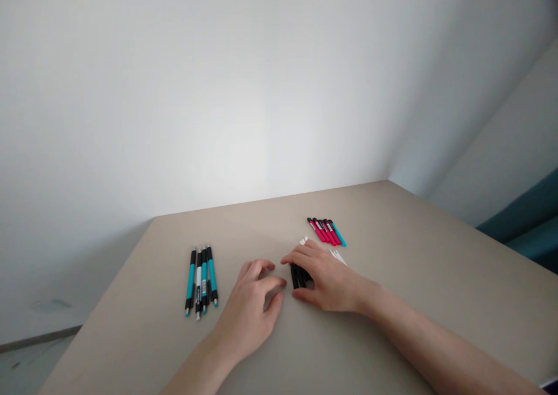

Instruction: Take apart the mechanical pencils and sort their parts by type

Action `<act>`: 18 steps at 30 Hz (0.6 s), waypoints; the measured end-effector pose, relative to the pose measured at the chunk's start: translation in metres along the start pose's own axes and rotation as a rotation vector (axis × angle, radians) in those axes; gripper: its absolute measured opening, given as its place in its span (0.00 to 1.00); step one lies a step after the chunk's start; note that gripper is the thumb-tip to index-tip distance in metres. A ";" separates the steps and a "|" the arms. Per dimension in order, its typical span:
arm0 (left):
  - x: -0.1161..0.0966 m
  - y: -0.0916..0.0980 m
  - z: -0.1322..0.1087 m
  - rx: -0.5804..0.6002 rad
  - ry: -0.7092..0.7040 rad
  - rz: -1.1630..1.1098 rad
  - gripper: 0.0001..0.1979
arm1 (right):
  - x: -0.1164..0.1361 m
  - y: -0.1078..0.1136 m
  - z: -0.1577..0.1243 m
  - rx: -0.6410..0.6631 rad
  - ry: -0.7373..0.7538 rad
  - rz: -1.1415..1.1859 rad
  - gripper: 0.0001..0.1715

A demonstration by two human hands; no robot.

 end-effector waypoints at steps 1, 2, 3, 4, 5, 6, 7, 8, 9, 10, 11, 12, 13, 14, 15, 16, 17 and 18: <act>0.000 0.000 0.000 -0.003 -0.004 0.005 0.11 | 0.000 0.000 0.000 0.000 0.000 -0.001 0.25; 0.000 0.000 0.000 -0.006 -0.010 0.008 0.11 | 0.000 0.000 -0.001 -0.002 0.001 -0.004 0.25; 0.000 0.000 0.000 -0.009 -0.017 0.011 0.11 | -0.001 0.000 -0.001 -0.004 0.004 -0.005 0.25; 0.000 0.000 0.000 -0.013 -0.023 0.013 0.11 | -0.001 -0.001 -0.001 -0.005 0.006 -0.006 0.25; 0.000 -0.001 0.000 -0.016 -0.030 0.016 0.11 | -0.001 -0.001 -0.001 -0.006 0.005 -0.005 0.25; 0.000 -0.001 0.000 -0.020 -0.035 0.022 0.11 | -0.001 -0.001 -0.002 -0.005 0.004 -0.003 0.25; 0.000 -0.001 0.001 -0.030 -0.039 0.035 0.11 | -0.001 -0.001 -0.002 -0.003 0.000 -0.002 0.26; 0.001 0.000 0.001 -0.051 -0.038 0.060 0.12 | -0.001 -0.001 -0.001 0.001 -0.005 0.000 0.26; 0.003 0.001 0.002 -0.090 -0.027 0.100 0.12 | -0.001 0.000 -0.001 0.005 -0.008 0.001 0.27; 0.005 0.004 0.002 -0.145 -0.007 0.159 0.11 | -0.001 0.000 -0.001 0.006 -0.010 0.003 0.27; 0.008 0.007 0.003 -0.210 0.026 0.232 0.11 | 0.000 0.000 -0.001 0.005 -0.008 0.005 0.28; 0.011 0.011 0.003 -0.283 0.072 0.319 0.11 | 0.001 0.001 -0.001 0.000 -0.006 0.010 0.28; 0.015 0.016 0.003 -0.339 0.126 0.409 0.12 | 0.001 0.002 -0.001 -0.006 -0.002 0.016 0.28; 0.020 0.020 0.003 -0.375 0.187 0.490 0.13 | 0.002 0.003 0.000 -0.015 0.000 0.022 0.27; 0.025 0.023 0.002 -0.390 0.246 0.556 0.15 | 0.003 0.004 0.000 -0.025 0.003 0.028 0.27; 0.029 0.025 0.002 -0.381 0.300 0.598 0.17 | 0.003 0.004 0.000 -0.033 0.005 0.035 0.26; 0.034 0.026 0.002 -0.357 0.336 0.620 0.18 | 0.004 0.005 0.000 -0.042 0.007 0.041 0.25; 0.037 0.026 0.002 -0.323 0.355 0.627 0.19 | 0.004 0.006 0.000 -0.052 0.008 0.048 0.25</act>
Point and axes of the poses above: each hand's wrist, its own z-axis towards the middle knuckle, its own y-axis out of the back of the hand, x = y × z, the point moved 2 cm from there along z, towards the middle knuckle, and after that the axes turned 2 degrees about x, right-handed, at the moved point
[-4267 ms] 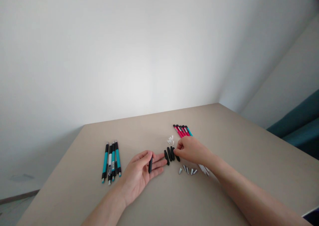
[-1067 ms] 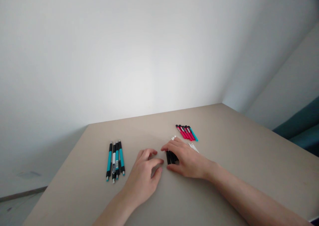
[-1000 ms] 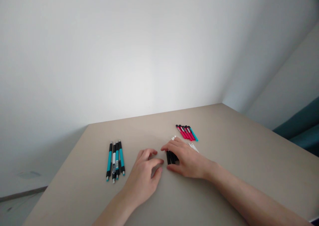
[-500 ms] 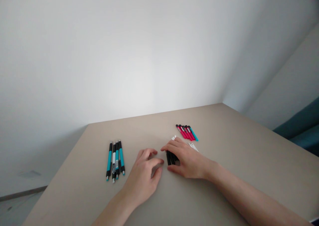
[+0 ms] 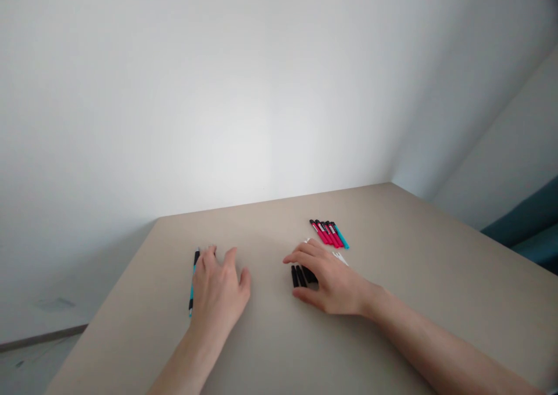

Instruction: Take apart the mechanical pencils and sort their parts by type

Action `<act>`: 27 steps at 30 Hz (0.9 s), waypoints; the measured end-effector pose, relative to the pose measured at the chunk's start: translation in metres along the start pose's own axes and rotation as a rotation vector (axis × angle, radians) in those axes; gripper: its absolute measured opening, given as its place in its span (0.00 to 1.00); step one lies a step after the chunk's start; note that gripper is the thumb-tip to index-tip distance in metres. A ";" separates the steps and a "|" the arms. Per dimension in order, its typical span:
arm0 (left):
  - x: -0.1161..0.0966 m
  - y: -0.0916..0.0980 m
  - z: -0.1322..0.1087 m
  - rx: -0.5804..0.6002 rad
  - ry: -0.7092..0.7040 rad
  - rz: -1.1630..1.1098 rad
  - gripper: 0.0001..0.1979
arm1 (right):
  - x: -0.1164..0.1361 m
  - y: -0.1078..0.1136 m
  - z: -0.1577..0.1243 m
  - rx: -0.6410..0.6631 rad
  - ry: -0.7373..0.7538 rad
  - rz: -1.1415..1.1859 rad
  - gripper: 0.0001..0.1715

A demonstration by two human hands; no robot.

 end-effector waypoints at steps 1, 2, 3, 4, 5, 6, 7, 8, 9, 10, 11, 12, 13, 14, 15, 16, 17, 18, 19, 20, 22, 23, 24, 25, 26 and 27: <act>0.001 -0.002 0.000 0.035 -0.005 -0.001 0.19 | 0.001 0.001 0.000 -0.010 0.002 0.008 0.24; 0.002 -0.005 0.000 0.063 -0.020 -0.015 0.19 | 0.001 0.001 0.000 -0.021 0.004 0.015 0.23; 0.001 -0.006 0.000 0.081 -0.036 -0.039 0.18 | 0.001 0.002 0.000 -0.030 0.006 0.022 0.22; 0.000 -0.008 -0.001 0.088 -0.052 -0.071 0.17 | 0.002 0.002 0.000 -0.039 0.009 0.028 0.21; -0.002 -0.008 -0.001 0.086 -0.067 -0.105 0.17 | 0.002 0.003 0.000 -0.045 0.013 0.034 0.21; -0.003 -0.009 -0.001 0.077 -0.081 -0.133 0.16 | 0.002 0.003 0.000 -0.049 0.017 0.038 0.20; -0.004 -0.008 -0.001 0.064 -0.090 -0.149 0.16 | 0.003 0.003 0.000 -0.051 0.019 0.040 0.20; -0.005 -0.008 -0.001 0.055 -0.097 -0.147 0.15 | 0.003 0.003 0.000 -0.053 0.019 0.042 0.20; -0.005 -0.007 -0.001 0.053 -0.098 -0.126 0.15 | 0.003 0.003 0.000 -0.055 0.019 0.042 0.20; -0.004 -0.006 -0.001 0.058 -0.091 -0.088 0.15 | 0.003 0.004 0.000 -0.055 0.018 0.041 0.20; -0.003 -0.005 -0.001 0.068 -0.080 -0.040 0.15 | 0.003 0.004 0.000 -0.053 0.018 0.041 0.19; -0.002 -0.005 -0.001 0.082 -0.066 0.008 0.15 | 0.003 0.003 0.000 -0.053 0.019 0.041 0.19; 0.000 -0.004 0.000 0.100 -0.050 0.049 0.15 | 0.003 0.003 0.000 -0.052 0.021 0.041 0.19; 0.001 -0.003 0.000 0.120 -0.035 0.082 0.15 | 0.002 0.003 0.000 -0.053 0.023 0.040 0.18; 0.002 -0.002 0.001 0.139 -0.020 0.107 0.15 | 0.002 0.003 0.000 -0.054 0.026 0.040 0.18; 0.003 -0.001 0.001 0.157 -0.006 0.125 0.16 | 0.002 0.002 -0.001 -0.056 0.028 0.040 0.18; 0.004 0.000 0.002 0.174 0.004 0.140 0.15 | 0.002 0.002 -0.001 -0.059 0.030 0.041 0.18; 0.005 0.000 0.002 0.185 0.011 0.155 0.15 | 0.001 0.002 -0.001 -0.063 0.032 0.043 0.17; 0.005 0.001 0.003 0.190 0.015 0.168 0.15 | 0.001 0.002 -0.001 -0.069 0.034 0.045 0.17; 0.005 0.001 0.003 0.190 0.015 0.176 0.16 | 0.001 0.002 -0.001 -0.077 0.036 0.049 0.16; 0.006 0.001 0.003 0.179 0.020 0.173 0.18 | 0.000 0.002 -0.001 -0.098 0.036 0.055 0.14; 0.006 0.001 0.003 0.170 0.030 0.160 0.20 | 0.000 0.002 -0.001 -0.107 0.031 0.059 0.13; 0.006 0.001 0.003 0.156 0.041 0.138 0.21 | -0.001 0.002 -0.001 -0.117 0.019 0.064 0.13; 0.006 0.001 0.003 0.135 0.044 0.101 0.21 | -0.002 0.001 -0.001 -0.128 0.004 0.072 0.14; 0.006 0.001 0.004 0.105 0.031 0.047 0.20 | -0.004 0.001 -0.001 -0.141 -0.014 0.082 0.16; 0.006 0.002 0.004 0.063 0.003 -0.025 0.19 | -0.005 0.000 -0.001 -0.155 -0.034 0.093 0.19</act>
Point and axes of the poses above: each hand's wrist, its own z-axis towards the middle knuckle, its own y-axis out of the back of the hand, x = y × z, the point moved 2 cm from there along z, towards the middle knuckle, and after that the axes turned 2 degrees about x, right-handed, at the moved point
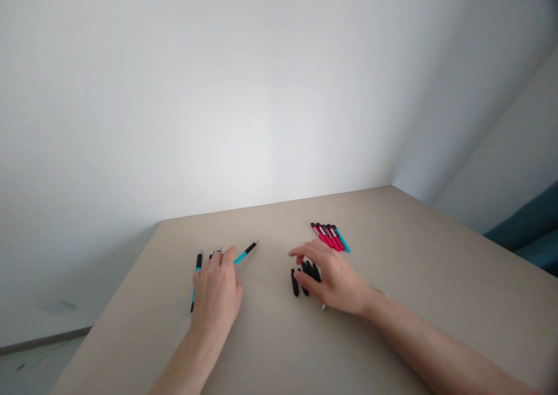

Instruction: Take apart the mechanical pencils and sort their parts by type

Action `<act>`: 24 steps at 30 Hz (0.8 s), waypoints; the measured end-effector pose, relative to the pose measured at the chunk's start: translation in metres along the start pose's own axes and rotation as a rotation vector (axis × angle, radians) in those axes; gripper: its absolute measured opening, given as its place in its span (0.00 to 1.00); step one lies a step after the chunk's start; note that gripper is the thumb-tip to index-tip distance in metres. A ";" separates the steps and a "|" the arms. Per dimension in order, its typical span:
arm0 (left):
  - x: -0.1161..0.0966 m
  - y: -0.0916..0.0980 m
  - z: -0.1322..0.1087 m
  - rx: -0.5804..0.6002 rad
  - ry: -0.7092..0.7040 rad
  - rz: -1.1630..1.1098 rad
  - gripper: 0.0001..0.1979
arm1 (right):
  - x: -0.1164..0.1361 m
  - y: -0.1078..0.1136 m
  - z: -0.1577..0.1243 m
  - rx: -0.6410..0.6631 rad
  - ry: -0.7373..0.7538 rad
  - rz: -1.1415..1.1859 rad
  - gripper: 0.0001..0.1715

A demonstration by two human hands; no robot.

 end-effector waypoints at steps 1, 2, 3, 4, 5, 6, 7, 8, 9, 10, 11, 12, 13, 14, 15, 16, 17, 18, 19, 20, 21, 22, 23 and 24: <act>-0.001 0.001 0.000 -0.048 -0.047 -0.088 0.18 | -0.001 -0.001 0.000 -0.015 -0.019 0.009 0.22; -0.003 0.002 0.000 -0.096 -0.105 -0.188 0.17 | -0.003 -0.001 0.000 -0.030 -0.036 0.019 0.25; -0.005 0.003 -0.001 -0.138 -0.168 -0.290 0.17 | -0.003 -0.002 0.000 -0.043 -0.051 0.030 0.27; -0.008 0.004 -0.002 -0.167 -0.226 -0.384 0.18 | -0.004 -0.002 0.000 -0.053 -0.065 0.044 0.28; -0.011 0.005 -0.004 -0.179 -0.280 -0.465 0.19 | -0.004 -0.002 0.001 -0.062 -0.079 0.065 0.27; -0.014 0.005 -0.005 -0.173 -0.331 -0.528 0.20 | -0.004 -0.002 0.001 -0.070 -0.094 0.090 0.25; -0.018 0.006 -0.007 -0.148 -0.381 -0.575 0.22 | -0.003 -0.002 0.001 -0.072 -0.111 0.118 0.21; -0.021 0.006 -0.010 -0.116 -0.424 -0.609 0.23 | -0.003 -0.001 0.002 -0.070 -0.130 0.144 0.17; -0.024 0.006 -0.012 -0.080 -0.458 -0.633 0.23 | -0.002 -0.001 0.002 -0.066 -0.148 0.167 0.15; -0.026 0.006 -0.013 -0.046 -0.482 -0.651 0.23 | -0.002 0.000 0.002 -0.063 -0.162 0.185 0.16; -0.028 0.007 -0.015 -0.023 -0.492 -0.667 0.22 | -0.002 0.000 0.002 -0.059 -0.173 0.199 0.19; -0.029 0.007 -0.016 -0.005 -0.494 -0.678 0.21 | -0.001 0.000 0.001 -0.056 -0.180 0.210 0.21; -0.030 0.008 -0.016 0.007 -0.488 -0.683 0.18 | -0.001 0.000 0.001 -0.051 -0.184 0.220 0.23; -0.030 0.009 -0.017 0.016 -0.478 -0.685 0.16 | -0.002 0.000 0.001 -0.042 -0.184 0.229 0.24; -0.030 0.009 -0.017 0.028 -0.470 -0.683 0.14 | -0.002 -0.001 0.001 -0.025 -0.183 0.240 0.25; -0.030 0.009 -0.017 0.041 -0.463 -0.680 0.13 | -0.002 -0.002 0.000 -0.009 -0.181 0.254 0.26; -0.029 0.009 -0.016 0.057 -0.461 -0.677 0.12 | -0.003 -0.003 0.000 0.006 -0.181 0.269 0.27; -0.029 0.008 -0.016 0.075 -0.462 -0.675 0.11 | -0.004 -0.004 0.000 0.015 -0.185 0.282 0.28; -0.029 0.008 -0.016 0.091 -0.466 -0.673 0.11 | -0.004 -0.005 0.000 0.019 -0.192 0.289 0.28; -0.029 0.007 -0.016 0.105 -0.473 -0.669 0.11 | -0.005 -0.005 0.000 0.021 -0.202 0.288 0.29; -0.029 0.007 -0.016 0.114 -0.480 -0.666 0.11 | -0.006 -0.006 -0.001 0.020 -0.214 0.282 0.29; -0.029 0.007 -0.016 0.119 -0.486 -0.662 0.12 | -0.006 -0.006 -0.001 0.019 -0.226 0.274 0.28; -0.030 0.006 -0.016 0.122 -0.492 -0.660 0.12 | -0.006 -0.006 -0.001 0.020 -0.236 0.268 0.28; -0.030 0.006 -0.016 0.126 -0.495 -0.660 0.12 | -0.006 -0.007 -0.001 0.023 -0.243 0.267 0.27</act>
Point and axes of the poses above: each hand's wrist, its own z-axis towards the middle knuckle, its own y-axis out of the back of the hand, x = y × z, the point moved 2 cm from there along z, towards the middle knuckle, and after that the axes turned 2 degrees about x, right-handed, at the moved point
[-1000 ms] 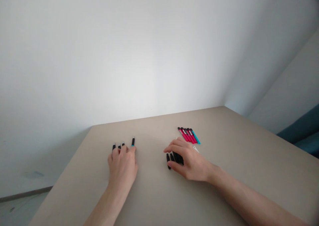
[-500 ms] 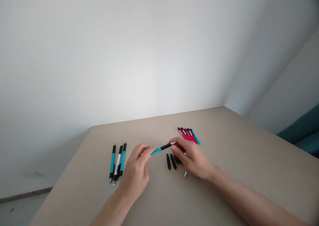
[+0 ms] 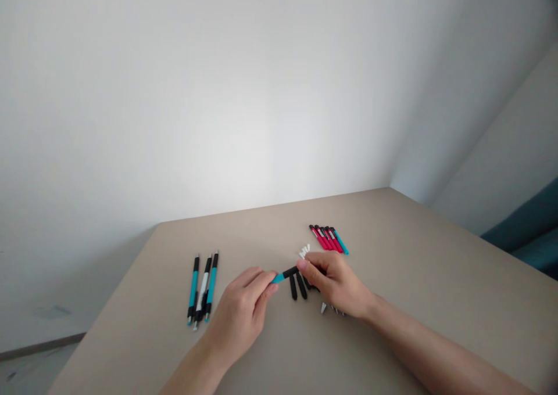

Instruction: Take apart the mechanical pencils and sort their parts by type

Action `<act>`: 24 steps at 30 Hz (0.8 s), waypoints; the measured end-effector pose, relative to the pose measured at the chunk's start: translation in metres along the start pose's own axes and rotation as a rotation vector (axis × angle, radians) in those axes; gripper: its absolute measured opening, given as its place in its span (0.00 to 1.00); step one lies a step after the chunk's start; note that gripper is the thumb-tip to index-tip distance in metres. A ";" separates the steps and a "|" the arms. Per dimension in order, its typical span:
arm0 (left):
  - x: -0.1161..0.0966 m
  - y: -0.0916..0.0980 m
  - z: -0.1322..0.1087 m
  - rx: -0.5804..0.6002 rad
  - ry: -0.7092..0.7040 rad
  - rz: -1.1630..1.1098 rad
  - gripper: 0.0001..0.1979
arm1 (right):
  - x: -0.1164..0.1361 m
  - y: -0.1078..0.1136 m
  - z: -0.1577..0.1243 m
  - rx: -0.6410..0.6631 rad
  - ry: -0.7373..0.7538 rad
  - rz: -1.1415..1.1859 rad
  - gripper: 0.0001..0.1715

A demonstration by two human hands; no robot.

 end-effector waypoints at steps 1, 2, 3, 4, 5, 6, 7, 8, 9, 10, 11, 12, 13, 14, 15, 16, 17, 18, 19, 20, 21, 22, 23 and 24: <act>0.000 -0.001 0.000 0.003 0.002 -0.004 0.12 | 0.000 0.000 0.000 0.006 -0.006 0.001 0.27; 0.000 -0.001 0.000 0.005 0.008 -0.012 0.12 | 0.000 0.000 0.000 0.013 -0.008 0.002 0.27; 0.000 -0.002 0.000 0.007 0.018 -0.021 0.11 | 0.001 -0.001 0.000 0.021 -0.005 0.001 0.27; 0.000 -0.002 0.000 0.012 0.032 -0.033 0.11 | 0.001 -0.001 0.000 0.028 0.001 -0.002 0.27; 0.000 -0.003 0.000 0.022 0.049 -0.046 0.11 | 0.002 0.000 -0.001 0.032 0.009 -0.007 0.27; -0.001 -0.003 0.000 0.039 0.069 -0.059 0.11 | 0.002 0.000 -0.001 0.033 0.017 -0.014 0.27; -0.001 -0.004 0.000 0.059 0.089 -0.070 0.11 | 0.003 0.000 -0.001 0.033 0.024 -0.020 0.27; -0.002 -0.004 0.001 0.081 0.107 -0.078 0.11 | 0.003 0.000 -0.001 0.034 0.029 -0.024 0.27; -0.003 -0.004 0.001 0.100 0.121 -0.082 0.12 | 0.004 0.001 -0.002 0.039 0.033 -0.024 0.27; -0.004 -0.003 0.001 0.113 0.134 -0.082 0.13 | 0.004 0.001 -0.002 0.045 0.036 -0.021 0.27; -0.005 -0.002 0.002 0.122 0.143 -0.081 0.14 | 0.005 0.001 -0.002 0.051 0.039 -0.016 0.27; -0.006 -0.002 0.002 0.129 0.151 -0.081 0.15 | 0.006 0.001 -0.002 0.056 0.043 -0.011 0.27; -0.007 -0.001 0.003 0.136 0.160 -0.086 0.16 | 0.006 0.001 -0.002 0.058 0.049 -0.006 0.27; -0.007 0.000 0.003 0.146 0.174 -0.098 0.17 | 0.007 0.001 -0.002 0.059 0.057 -0.002 0.27; -0.007 0.001 0.003 0.159 0.194 -0.121 0.17 | 0.008 0.001 -0.003 0.057 0.067 -0.001 0.27; -0.007 0.001 0.002 0.177 0.219 -0.154 0.17 | 0.009 0.001 -0.003 0.053 0.079 -0.001 0.27; -0.008 0.001 0.002 0.196 0.248 -0.195 0.18 | 0.009 0.001 -0.004 0.049 0.093 -0.001 0.27; -0.008 0.000 0.001 0.214 0.274 -0.236 0.19 | 0.010 0.001 -0.005 0.046 0.107 -0.001 0.27; -0.008 0.000 0.001 0.226 0.295 -0.273 0.19 | 0.010 0.000 -0.005 0.044 0.120 0.001 0.27; -0.008 0.000 0.001 0.226 0.306 -0.294 0.19 | 0.010 0.000 -0.006 0.040 0.129 0.004 0.27; -0.008 0.000 0.001 0.208 0.311 -0.305 0.20 | 0.010 0.000 -0.006 0.028 0.128 0.010 0.27; -0.007 0.001 0.002 0.173 0.318 -0.317 0.19 | 0.009 -0.001 -0.005 0.007 0.117 0.023 0.27; -0.005 0.002 0.003 0.122 0.334 -0.336 0.18 | 0.008 -0.001 -0.005 -0.023 0.094 0.046 0.28; -0.003 0.003 0.004 0.063 0.368 -0.380 0.16 | 0.006 0.000 -0.003 -0.059 0.062 0.081 0.28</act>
Point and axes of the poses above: each hand's wrist, its own z-axis towards the middle knuckle, its own y-axis out of the back of the hand, x = y × z, the point moved 2 cm from there along z, towards the middle knuckle, and after that the axes turned 2 degrees about x, right-handed, at the moved point
